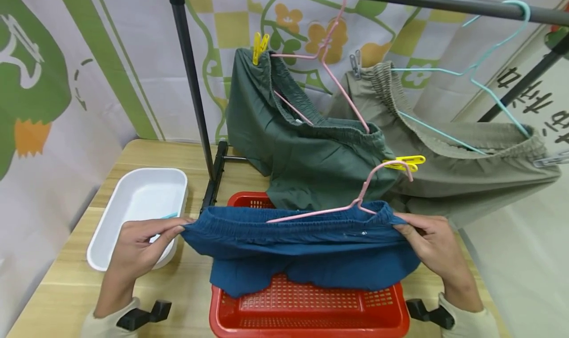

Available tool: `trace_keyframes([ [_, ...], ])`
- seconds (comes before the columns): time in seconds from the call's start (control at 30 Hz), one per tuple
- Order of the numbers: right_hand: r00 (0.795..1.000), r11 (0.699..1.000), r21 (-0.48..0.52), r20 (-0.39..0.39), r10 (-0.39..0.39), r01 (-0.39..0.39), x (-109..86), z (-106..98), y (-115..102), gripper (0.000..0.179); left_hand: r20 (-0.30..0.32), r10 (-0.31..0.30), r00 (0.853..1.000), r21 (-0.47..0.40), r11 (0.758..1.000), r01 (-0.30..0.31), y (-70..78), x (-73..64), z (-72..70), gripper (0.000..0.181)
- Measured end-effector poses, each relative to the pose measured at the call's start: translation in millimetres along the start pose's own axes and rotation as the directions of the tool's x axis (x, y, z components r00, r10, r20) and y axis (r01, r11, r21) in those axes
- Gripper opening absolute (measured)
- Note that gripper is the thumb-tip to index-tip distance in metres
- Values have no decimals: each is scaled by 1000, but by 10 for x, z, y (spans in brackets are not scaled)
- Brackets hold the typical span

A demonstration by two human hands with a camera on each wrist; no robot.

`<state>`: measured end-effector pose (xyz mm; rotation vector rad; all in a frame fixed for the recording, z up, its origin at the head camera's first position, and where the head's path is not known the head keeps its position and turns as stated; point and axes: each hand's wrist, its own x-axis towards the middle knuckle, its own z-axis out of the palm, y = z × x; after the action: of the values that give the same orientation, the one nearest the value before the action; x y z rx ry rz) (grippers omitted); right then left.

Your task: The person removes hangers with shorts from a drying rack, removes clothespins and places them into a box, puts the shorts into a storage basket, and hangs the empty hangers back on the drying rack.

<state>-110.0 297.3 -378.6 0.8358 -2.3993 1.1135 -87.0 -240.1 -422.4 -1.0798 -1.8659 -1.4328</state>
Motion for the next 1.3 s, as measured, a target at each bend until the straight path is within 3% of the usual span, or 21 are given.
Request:
trace_keyframes([
  [0.1, 1000, 1000, 8, 14, 1, -1, 1, -2, -6, 34, 2, -7, 1000, -27, 1000, 7, -35, -12, 0, 16],
  [0.33, 998, 999, 52, 59, -10, 7, 56, 40, -66, 35, 24, -92, 995, 56, 994, 91, -73, -48, 29, 17],
  [0.43, 997, 998, 67, 77, -16, 11, 72, 64, -78, 36, 51, -107, 993, 46, 993, 105, -58, -36, 78, 13],
  [0.63, 996, 999, 44, 85, -28, 24, 96, 102, -96, 38, 121, -59, 991, 13, 998, 57, -24, 42, 199, 19],
  [0.83, 997, 1000, 11, 80, -10, 9, 98, 115, -108, 37, 128, -12, 992, 56, 998, 5, -36, 96, 284, 27],
  [1.3, 988, 1000, 24, 155, -2, -2, 206, 176, -258, 35, 114, -52, 992, 35, 998, 48, -36, 121, 343, 25],
])
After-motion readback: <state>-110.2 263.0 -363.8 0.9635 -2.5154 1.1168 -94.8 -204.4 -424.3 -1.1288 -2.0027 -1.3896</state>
